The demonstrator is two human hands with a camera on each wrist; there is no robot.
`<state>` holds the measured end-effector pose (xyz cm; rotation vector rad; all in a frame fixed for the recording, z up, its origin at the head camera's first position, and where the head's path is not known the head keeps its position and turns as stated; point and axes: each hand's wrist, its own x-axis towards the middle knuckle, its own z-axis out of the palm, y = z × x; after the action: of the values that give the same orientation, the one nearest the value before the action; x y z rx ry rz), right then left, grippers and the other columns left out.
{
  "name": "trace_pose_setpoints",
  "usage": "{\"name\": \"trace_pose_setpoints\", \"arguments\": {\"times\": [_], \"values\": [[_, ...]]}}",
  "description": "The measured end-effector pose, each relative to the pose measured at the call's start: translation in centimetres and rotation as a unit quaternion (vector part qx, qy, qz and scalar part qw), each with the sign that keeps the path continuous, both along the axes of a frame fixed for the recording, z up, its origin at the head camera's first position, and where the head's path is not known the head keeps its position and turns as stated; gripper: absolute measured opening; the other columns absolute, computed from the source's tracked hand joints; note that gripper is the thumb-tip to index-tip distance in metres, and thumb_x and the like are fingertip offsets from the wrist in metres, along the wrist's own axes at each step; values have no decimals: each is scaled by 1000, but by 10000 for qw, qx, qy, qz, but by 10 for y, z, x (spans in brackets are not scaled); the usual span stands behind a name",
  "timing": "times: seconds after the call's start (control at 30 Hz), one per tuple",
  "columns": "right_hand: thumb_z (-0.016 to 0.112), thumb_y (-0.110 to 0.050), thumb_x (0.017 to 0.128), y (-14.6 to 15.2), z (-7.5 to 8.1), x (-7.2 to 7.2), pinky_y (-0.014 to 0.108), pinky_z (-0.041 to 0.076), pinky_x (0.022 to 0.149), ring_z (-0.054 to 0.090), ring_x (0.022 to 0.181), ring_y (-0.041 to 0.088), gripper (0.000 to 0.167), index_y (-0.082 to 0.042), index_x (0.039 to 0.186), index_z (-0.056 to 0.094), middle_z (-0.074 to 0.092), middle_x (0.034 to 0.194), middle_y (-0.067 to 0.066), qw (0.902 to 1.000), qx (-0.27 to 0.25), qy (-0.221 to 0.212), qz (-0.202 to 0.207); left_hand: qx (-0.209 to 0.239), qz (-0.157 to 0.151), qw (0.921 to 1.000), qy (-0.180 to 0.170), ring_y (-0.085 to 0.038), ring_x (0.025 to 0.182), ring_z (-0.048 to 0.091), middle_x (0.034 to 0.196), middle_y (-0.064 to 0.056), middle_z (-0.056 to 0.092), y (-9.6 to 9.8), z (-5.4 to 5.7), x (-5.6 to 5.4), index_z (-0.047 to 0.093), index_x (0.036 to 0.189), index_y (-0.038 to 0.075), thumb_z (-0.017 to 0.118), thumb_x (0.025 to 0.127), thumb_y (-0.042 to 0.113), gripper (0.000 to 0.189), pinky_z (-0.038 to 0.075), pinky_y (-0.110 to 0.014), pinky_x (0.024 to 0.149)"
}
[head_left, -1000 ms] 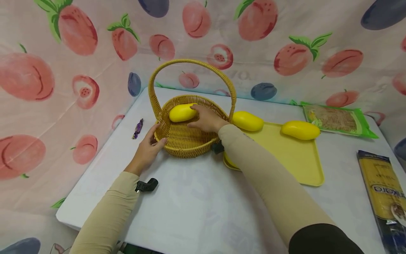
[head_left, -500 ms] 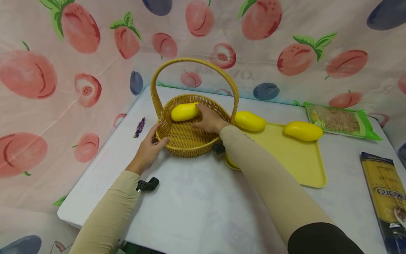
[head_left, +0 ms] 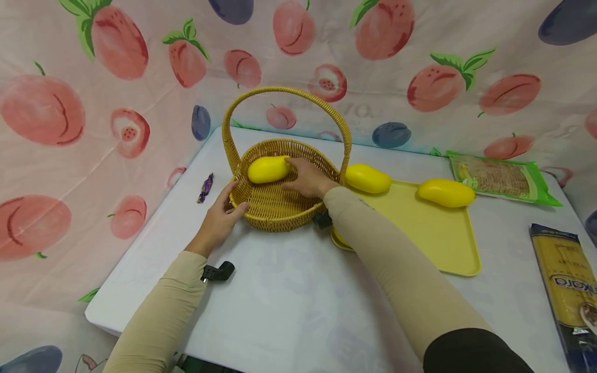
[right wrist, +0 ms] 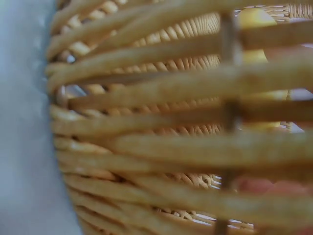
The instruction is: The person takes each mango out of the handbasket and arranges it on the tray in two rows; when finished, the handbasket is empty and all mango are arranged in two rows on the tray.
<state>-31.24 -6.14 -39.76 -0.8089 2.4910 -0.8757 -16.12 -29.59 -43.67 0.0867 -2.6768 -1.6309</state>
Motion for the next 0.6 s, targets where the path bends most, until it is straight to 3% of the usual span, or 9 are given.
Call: {"name": "trace_pose_setpoints", "arguments": {"times": [0.13,0.33,0.6], "values": [[72,-32,95,0,0,0,41,30,114,30,144,28,81,-11,159,27,27,161,12,9999,-91,60,-22,9,-9,10000,-2,-40,134,44,156,-21,35,0,1,0,21,161,30,57,103,36,68,35,-56,109],[72,-33,95,0,0,-1,41,16,120,13,151,27,83,-11,160,24,14,166,11,10000,-18,-33,-43,29,-35,10000,10,-40,134,44,157,-20,33,1,1,1,21,161,29,57,103,35,68,36,-56,108],[72,-35,94,-2,0,-3,40,20,119,20,150,25,86,-14,161,21,21,165,7,9997,19,-248,-10,52,-46,10000,-24,-39,135,43,159,-17,31,2,4,2,20,161,30,56,103,38,69,36,-56,108]]}}
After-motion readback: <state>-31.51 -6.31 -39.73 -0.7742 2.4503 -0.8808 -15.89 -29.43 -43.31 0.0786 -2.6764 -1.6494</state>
